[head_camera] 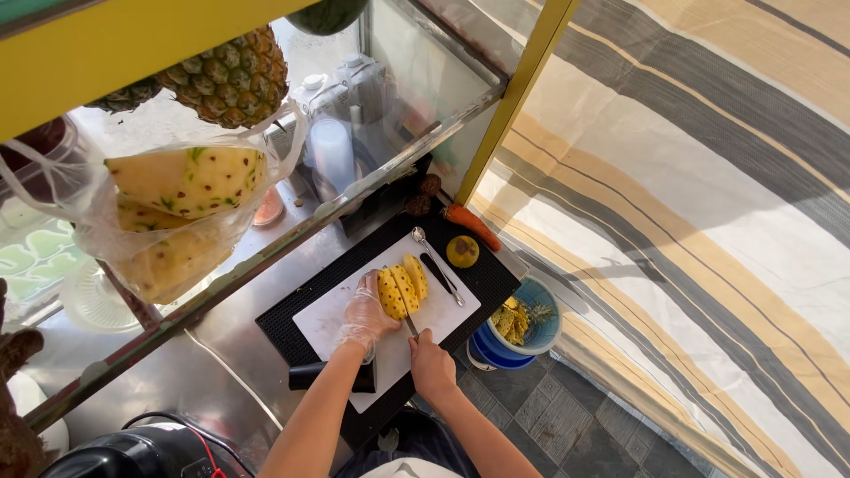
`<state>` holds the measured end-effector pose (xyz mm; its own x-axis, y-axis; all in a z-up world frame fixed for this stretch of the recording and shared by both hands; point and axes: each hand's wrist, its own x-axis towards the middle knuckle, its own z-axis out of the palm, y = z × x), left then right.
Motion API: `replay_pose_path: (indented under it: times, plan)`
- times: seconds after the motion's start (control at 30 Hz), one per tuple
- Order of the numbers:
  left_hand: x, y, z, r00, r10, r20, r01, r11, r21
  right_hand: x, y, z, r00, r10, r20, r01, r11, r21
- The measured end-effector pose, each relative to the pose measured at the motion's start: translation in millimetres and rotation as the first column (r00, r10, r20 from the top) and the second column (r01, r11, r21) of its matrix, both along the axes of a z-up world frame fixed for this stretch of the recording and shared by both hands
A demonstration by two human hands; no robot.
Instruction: Slicing pineapple and feeding it into a juicer at a fruit stall.
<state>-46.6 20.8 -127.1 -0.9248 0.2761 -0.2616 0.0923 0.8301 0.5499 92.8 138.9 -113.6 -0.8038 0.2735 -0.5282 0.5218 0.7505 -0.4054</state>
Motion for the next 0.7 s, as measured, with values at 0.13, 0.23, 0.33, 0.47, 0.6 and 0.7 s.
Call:
replay_pose_path:
  times: [0.13,0.23,0.33,0.47,0.6,0.7]
  plan:
    - [20,3,19,0.997,0.051,0.051,-0.050,0.998,-0.030,-16,7,-30,0.991,-0.006,-0.135,0.013,0.999,0.046]
    - [17,-10,16,0.987,0.038,0.155,-0.021,0.993,-0.114,-18,11,-30,0.983,-0.017,-0.183,0.009,0.999,-0.043]
    - [8,-27,0,0.997,-0.046,0.056,0.054,0.988,-0.144,1,22,-25,0.997,-0.036,-0.068,0.025,0.989,-0.148]
    - [12,-40,61,0.994,0.069,0.088,-0.025,0.907,-0.421,28,30,-1,0.945,0.001,-0.327,-0.037,0.994,-0.103]
    - [5,-17,41,0.994,-0.058,-0.093,0.021,0.934,-0.358,27,42,2,0.922,-0.149,-0.359,0.147,0.989,-0.033]
    - [-9,16,-105,0.969,-0.080,-0.234,0.106,0.989,0.104,28,36,-3,0.941,-0.041,-0.337,0.064,0.996,0.057]
